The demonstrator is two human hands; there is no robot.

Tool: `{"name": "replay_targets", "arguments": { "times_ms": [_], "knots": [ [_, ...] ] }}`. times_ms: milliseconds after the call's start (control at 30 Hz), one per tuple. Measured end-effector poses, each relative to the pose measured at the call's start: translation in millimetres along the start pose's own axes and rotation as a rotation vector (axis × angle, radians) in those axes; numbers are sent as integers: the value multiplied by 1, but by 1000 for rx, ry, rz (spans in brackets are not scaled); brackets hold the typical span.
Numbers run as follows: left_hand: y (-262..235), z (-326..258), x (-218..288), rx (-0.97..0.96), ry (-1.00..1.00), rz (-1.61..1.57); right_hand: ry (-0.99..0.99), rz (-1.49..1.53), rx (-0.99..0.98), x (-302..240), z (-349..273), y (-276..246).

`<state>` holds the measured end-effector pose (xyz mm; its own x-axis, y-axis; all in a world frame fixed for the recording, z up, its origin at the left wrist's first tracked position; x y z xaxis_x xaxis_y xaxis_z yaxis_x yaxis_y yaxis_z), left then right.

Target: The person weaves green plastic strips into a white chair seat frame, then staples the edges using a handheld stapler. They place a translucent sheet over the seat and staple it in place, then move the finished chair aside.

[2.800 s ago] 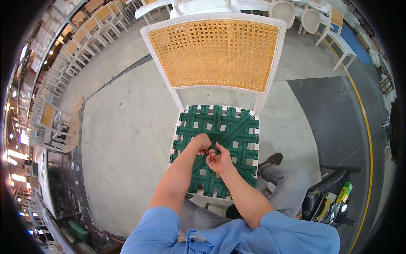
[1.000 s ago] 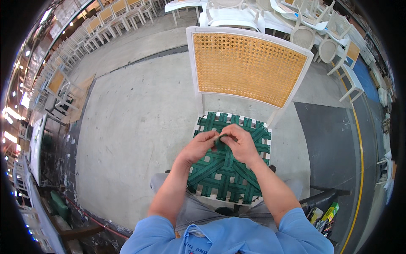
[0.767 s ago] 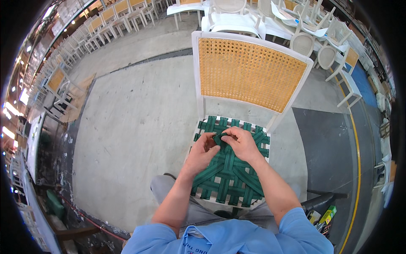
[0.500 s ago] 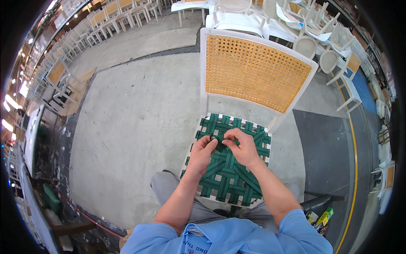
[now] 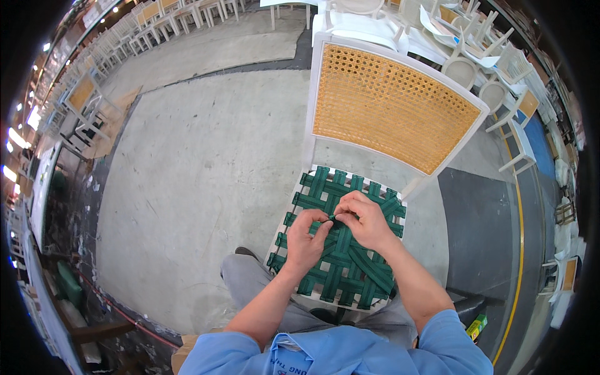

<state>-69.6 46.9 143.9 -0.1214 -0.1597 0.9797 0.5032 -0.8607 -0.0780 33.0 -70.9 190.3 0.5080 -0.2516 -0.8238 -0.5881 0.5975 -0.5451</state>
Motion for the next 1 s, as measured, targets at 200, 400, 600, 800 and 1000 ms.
{"name": "replay_targets", "arguments": {
  "times_ms": [200, 400, 600, 800, 1000],
  "knots": [
    [67, -49, -116, -385, -871, -854, 240, -52, -244, 106, 50, 56],
    [-23, 49, -156, 121, -346, 303, 415, -217, -139, 210, 115, 72],
    [-19, 94, -147, 141, 84, 680, 397, -401, -5, 221, 158, 95],
    [19, 94, -164, -98, 60, 968, 429, -464, 61, 228, 151, 92],
    [18, 96, -169, -162, -10, 1055, 476, -480, 56, 218, 157, 101]
  ]
}}
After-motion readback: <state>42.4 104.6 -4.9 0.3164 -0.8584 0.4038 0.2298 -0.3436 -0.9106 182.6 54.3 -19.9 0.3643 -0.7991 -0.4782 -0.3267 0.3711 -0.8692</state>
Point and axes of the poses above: each hand's wrist, its own z-axis towards the middle knuckle, its own y-axis out of the palm, x = y × z, the point moved 10 cm from there along z, towards the middle knuckle, and after that the axes turned 4 degrees about -z, right-handed, at the moved point
